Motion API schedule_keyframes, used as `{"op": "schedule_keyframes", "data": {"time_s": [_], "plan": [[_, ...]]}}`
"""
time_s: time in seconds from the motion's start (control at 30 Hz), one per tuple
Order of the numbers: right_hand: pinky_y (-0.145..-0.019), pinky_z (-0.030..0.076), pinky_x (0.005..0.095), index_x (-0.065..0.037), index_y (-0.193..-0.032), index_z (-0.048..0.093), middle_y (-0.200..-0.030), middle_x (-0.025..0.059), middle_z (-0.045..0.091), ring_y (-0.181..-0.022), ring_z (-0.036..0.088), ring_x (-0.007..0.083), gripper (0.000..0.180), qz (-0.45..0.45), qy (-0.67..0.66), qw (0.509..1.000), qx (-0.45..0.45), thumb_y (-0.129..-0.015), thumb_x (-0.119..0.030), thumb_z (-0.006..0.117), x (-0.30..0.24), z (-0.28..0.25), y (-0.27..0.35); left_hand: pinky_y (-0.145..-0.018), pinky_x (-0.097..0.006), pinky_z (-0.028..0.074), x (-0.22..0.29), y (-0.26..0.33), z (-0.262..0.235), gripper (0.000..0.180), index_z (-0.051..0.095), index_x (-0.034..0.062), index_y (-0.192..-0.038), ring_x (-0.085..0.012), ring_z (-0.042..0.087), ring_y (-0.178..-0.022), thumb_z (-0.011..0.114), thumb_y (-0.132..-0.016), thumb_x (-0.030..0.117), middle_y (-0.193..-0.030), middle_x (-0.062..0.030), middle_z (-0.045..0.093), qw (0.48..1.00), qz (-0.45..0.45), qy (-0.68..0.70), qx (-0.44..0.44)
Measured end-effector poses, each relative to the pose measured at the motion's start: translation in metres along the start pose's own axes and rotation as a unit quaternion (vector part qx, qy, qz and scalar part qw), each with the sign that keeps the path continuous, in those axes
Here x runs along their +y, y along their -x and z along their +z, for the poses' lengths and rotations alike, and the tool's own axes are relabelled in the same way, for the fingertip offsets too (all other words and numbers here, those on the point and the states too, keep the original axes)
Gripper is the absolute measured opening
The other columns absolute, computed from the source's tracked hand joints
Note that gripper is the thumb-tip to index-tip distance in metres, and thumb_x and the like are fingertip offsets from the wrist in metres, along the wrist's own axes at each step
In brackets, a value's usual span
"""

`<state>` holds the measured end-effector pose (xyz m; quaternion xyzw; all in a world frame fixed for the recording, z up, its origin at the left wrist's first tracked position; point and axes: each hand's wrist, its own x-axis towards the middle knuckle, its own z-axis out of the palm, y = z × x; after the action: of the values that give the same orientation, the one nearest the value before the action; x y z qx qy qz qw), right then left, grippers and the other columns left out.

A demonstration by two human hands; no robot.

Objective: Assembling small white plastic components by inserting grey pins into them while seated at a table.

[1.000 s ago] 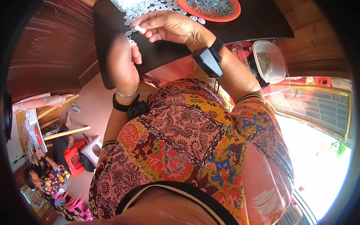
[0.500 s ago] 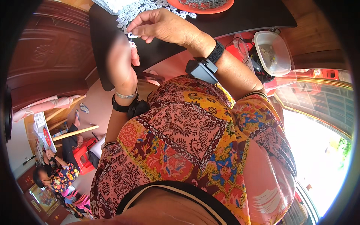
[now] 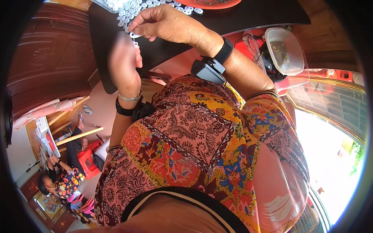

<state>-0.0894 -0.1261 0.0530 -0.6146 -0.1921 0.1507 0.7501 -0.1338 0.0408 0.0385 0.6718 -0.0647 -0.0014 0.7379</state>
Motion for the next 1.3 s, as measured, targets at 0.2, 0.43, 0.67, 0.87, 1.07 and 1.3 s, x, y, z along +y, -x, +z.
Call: {"op": "schedule_keyframes", "data": {"time_s": [0.2, 0.43, 0.67, 0.87, 1.07, 1.3], "plan": [[-0.06, 0.041, 0.0196, -0.001, -0.098, 0.064, -0.078, -0.0011, 0.06, -0.065, 0.049, 0.0065, 0.013, 0.008, 0.017, 1.0, -0.002, -0.089, -0.008, 0.06, -0.002, 0.0, 0.002, -0.046, -0.019, 0.029, 0.001, 0.002, 0.0, 0.015, 0.052, 0.001, -0.078, -0.0046, 0.036, -0.049, 0.049, -0.089, 0.012, -0.059, 0.0014, 0.044, 1.0, -0.001, -0.006, -0.003], [-0.06, 0.042, 0.0188, -0.001, -0.099, 0.064, -0.08, -0.0015, 0.061, -0.066, 0.049, 0.0056, 0.013, 0.002, -0.004, 1.0, 0.011, -0.089, -0.009, 0.06, 0.002, 0.003, 0.003, -0.046, -0.019, 0.028, 0.001, 0.002, 0.0, 0.015, 0.051, 0.0011, -0.077, -0.0044, 0.036, -0.049, 0.049, -0.088, 0.011, -0.059, 0.0018, 0.043, 1.0, -0.002, -0.001, -0.001], [-0.061, 0.042, 0.0186, 0.0, -0.099, 0.064, -0.082, -0.0014, 0.061, -0.066, 0.05, 0.0054, 0.013, -0.013, -0.027, 0.999, 0.015, -0.09, -0.009, 0.06, 0.007, 0.004, 0.002, -0.047, -0.02, 0.028, 0.0, 0.002, -0.001, 0.015, 0.052, 0.0018, -0.077, -0.0048, 0.036, -0.049, 0.048, -0.088, 0.011, -0.058, 0.002, 0.042, 1.0, 0.001, 0.008, 0.002], [-0.061, 0.043, 0.0189, 0.0, -0.099, 0.064, -0.081, -0.0014, 0.061, -0.066, 0.05, 0.0051, 0.013, -0.005, -0.042, 0.999, 0.022, -0.09, -0.009, 0.059, 0.008, 0.004, 0.001, -0.047, -0.02, 0.029, 0.002, 0.003, 0.0, 0.014, 0.052, 0.0021, -0.077, -0.0054, 0.036, -0.049, 0.049, -0.087, 0.012, -0.058, 0.0017, 0.042, 1.0, -0.005, 0.021, 0.006], [-0.061, 0.043, 0.0189, -0.001, -0.098, 0.064, -0.081, -0.0014, 0.061, -0.067, 0.05, 0.0052, 0.013, 0.003, -0.038, 0.999, 0.028, -0.091, -0.01, 0.058, 0.009, 0.007, 0.001, -0.047, -0.02, 0.029, -0.001, 0.002, 0.0, 0.015, 0.052, 0.0018, -0.077, -0.0053, 0.036, -0.049, 0.049, -0.087, 0.012, -0.058, 0.0016, 0.043, 1.0, -0.003, 0.019, 0.003], [-0.064, 0.046, 0.0205, -0.002, -0.098, 0.065, -0.082, 0.0006, 0.063, -0.069, 0.054, 0.0063, 0.016, -0.053, 0.053, 0.995, 0.066, -0.088, -0.014, 0.062, 0.018, 0.012, 0.005, -0.047, -0.02, 0.028, -0.001, 0.003, 0.001, 0.016, 0.052, 0.0016, -0.077, -0.0051, 0.036, -0.049, 0.049, -0.088, 0.013, -0.058, 0.0015, 0.043, 0.999, -0.005, 0.024, 0.022]]}}
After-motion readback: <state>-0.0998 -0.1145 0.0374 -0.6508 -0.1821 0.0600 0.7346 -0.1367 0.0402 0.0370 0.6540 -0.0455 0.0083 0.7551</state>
